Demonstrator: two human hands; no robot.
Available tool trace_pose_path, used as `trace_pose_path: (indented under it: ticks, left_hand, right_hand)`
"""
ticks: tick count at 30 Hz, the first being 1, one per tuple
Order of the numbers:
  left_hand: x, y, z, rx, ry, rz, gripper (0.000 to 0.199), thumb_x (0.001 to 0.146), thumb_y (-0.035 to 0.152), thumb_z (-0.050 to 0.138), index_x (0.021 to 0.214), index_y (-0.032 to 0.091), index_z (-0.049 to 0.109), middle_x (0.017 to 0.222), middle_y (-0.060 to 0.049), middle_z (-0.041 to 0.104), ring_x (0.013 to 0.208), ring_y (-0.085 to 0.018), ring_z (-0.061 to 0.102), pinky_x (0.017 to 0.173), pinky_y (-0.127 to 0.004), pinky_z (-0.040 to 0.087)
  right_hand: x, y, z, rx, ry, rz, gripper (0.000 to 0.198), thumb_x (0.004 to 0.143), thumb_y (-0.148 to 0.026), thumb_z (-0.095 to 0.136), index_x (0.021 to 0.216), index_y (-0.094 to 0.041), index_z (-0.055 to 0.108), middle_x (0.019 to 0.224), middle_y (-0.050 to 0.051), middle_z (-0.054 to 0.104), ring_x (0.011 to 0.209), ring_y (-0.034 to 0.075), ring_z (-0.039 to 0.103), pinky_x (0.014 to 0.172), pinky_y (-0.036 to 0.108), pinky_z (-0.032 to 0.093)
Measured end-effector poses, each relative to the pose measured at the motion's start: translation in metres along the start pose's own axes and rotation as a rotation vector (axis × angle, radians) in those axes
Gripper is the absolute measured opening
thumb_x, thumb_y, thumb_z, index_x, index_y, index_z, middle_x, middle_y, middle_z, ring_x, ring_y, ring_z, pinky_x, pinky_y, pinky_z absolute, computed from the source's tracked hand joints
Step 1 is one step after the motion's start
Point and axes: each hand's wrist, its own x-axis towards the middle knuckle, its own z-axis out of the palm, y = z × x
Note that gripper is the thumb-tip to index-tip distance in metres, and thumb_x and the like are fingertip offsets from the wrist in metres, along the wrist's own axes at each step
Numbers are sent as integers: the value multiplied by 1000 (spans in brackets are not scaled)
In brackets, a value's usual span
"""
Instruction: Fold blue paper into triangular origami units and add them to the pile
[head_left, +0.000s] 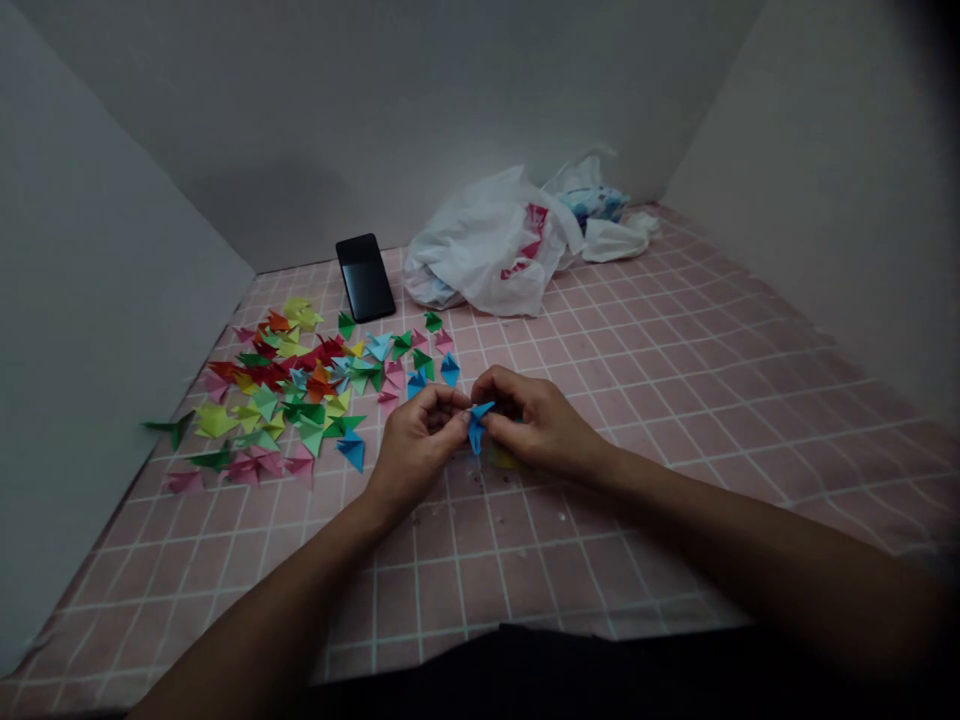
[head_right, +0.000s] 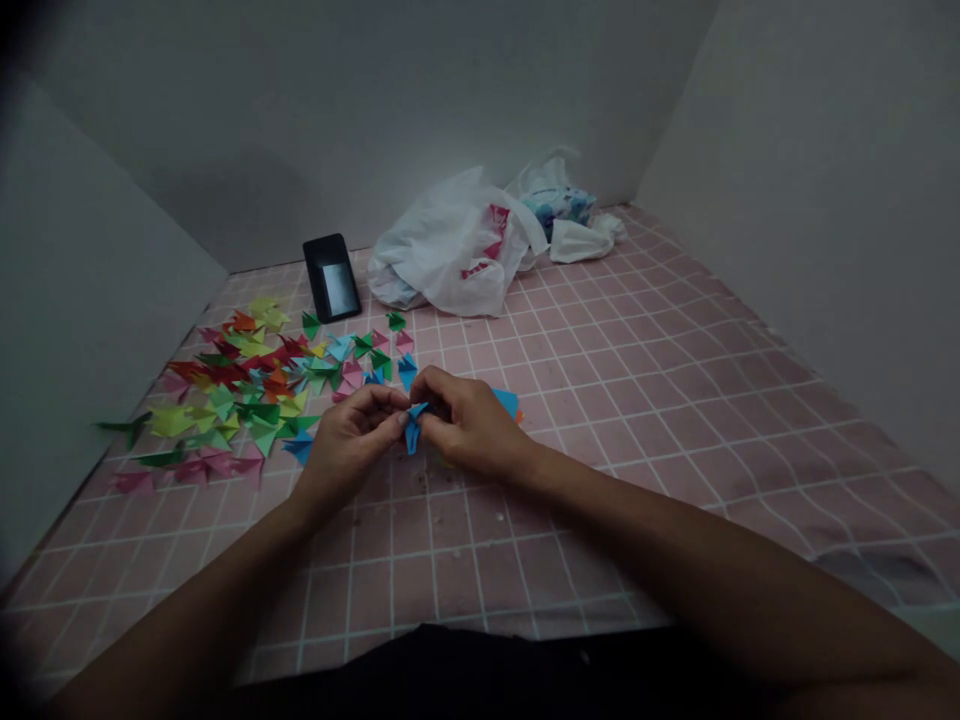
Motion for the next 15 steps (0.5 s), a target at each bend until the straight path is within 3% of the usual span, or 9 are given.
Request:
trace_pose_path:
  ticks: [6, 15]
  left_hand:
    - [-1, 0, 0, 43, -41, 28, 17, 79, 28, 71, 90, 18, 64, 76, 0, 64, 69, -12, 62, 63, -24, 53]
    - [-7, 0, 2, 391, -42, 283, 16, 82, 14, 63, 97, 19, 61, 91, -3, 64, 80, -15, 63, 75, -29, 53]
  right_hand:
    - [0, 1, -1, -21, 27, -2, 10, 73, -12, 51, 79, -18, 57, 70, -2, 58, 62, 12, 50, 60, 25, 38]
    - [-1, 0, 2, -18, 73, 53, 5, 77, -15, 53, 77, -18, 57, 69, -1, 56, 63, 12, 49, 59, 26, 38]
